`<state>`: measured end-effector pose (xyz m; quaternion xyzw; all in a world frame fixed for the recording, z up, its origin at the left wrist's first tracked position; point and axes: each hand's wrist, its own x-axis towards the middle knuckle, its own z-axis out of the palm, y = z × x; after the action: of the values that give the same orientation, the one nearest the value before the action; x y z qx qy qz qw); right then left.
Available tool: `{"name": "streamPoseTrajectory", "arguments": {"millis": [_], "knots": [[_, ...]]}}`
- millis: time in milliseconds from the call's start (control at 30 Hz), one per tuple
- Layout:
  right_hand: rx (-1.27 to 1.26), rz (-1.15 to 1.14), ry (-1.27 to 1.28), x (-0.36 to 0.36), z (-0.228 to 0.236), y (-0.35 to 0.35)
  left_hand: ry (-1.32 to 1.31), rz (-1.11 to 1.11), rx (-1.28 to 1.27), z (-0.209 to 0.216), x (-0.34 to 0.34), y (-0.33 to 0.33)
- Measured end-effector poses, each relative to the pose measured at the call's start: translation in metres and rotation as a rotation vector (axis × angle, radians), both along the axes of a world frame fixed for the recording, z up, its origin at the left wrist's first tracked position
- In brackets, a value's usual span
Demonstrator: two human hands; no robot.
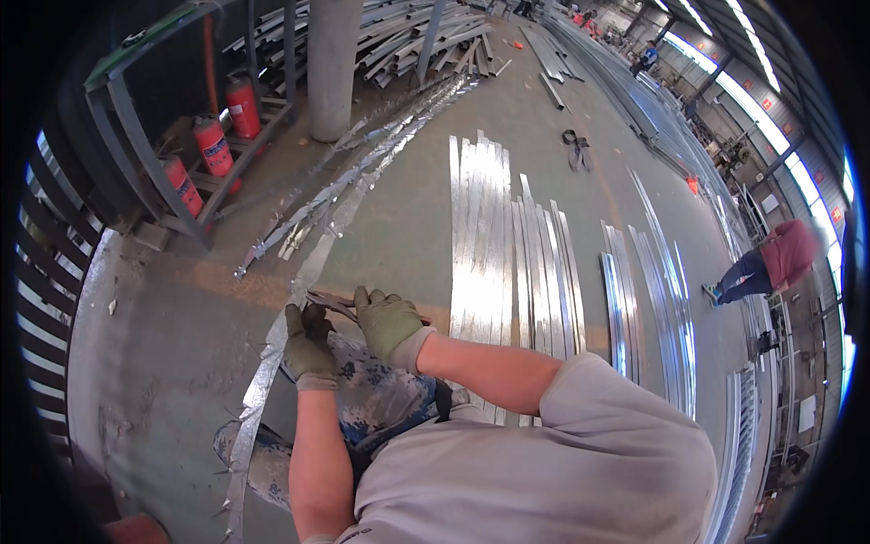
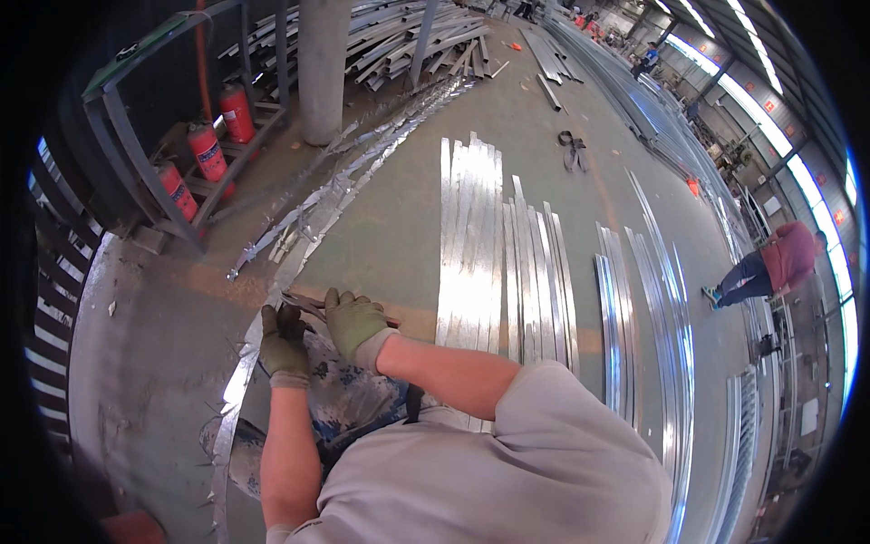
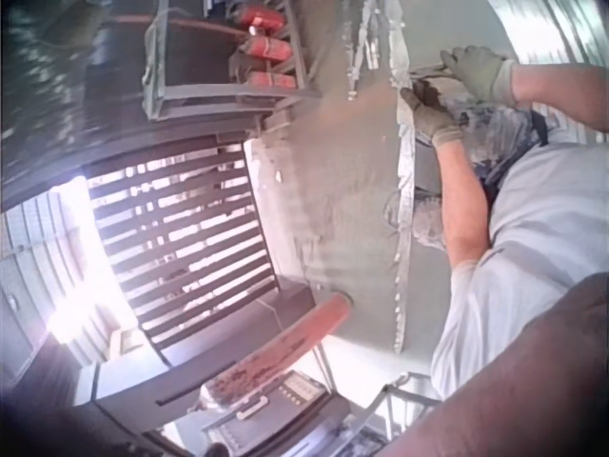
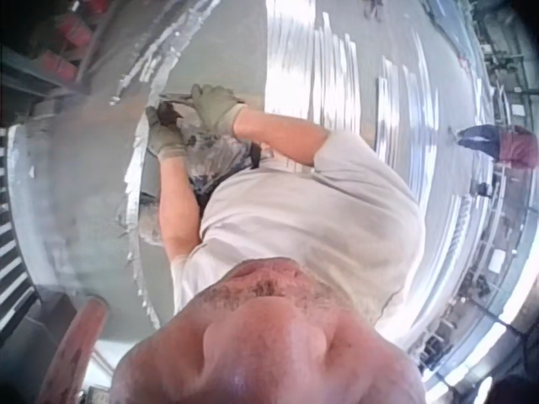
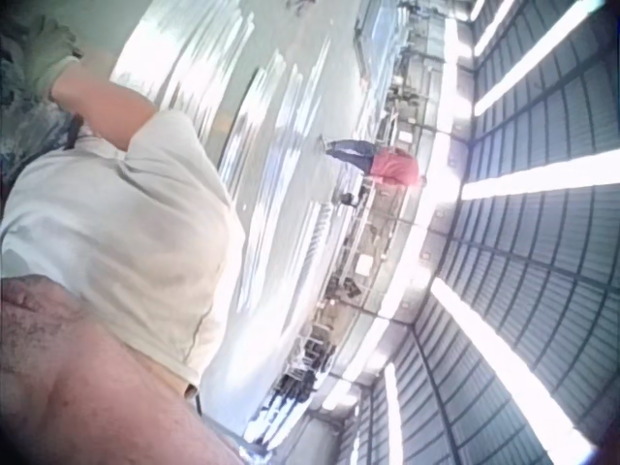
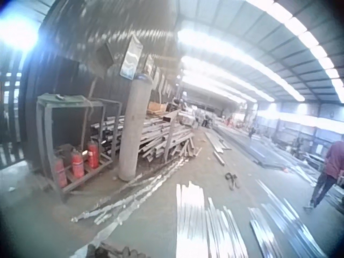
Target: The person sits on the floor and uses tin snips to cut a long, thin metal strip into shorter pieces. The person repeatedly positions the snips and cuts the strip, accumulating cut pieces on the floor.
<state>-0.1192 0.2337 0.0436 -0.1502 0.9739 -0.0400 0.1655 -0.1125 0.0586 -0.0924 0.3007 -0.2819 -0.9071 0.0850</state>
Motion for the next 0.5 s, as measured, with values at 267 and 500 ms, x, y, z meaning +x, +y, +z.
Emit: {"name": "streamPoseTrajectory", "arguments": {"millis": [267, 500], "knots": [[0.079, 0.017, 0.204, 0.001, -0.005, -0.001, 0.126, -0.033, 0.006, 0.000, 0.017, -0.022], [0.055, 0.078, 0.144, 0.005, -0.006, 0.028, 0.101, -0.050, 0.113, 0.007, 0.019, -0.021]]}}
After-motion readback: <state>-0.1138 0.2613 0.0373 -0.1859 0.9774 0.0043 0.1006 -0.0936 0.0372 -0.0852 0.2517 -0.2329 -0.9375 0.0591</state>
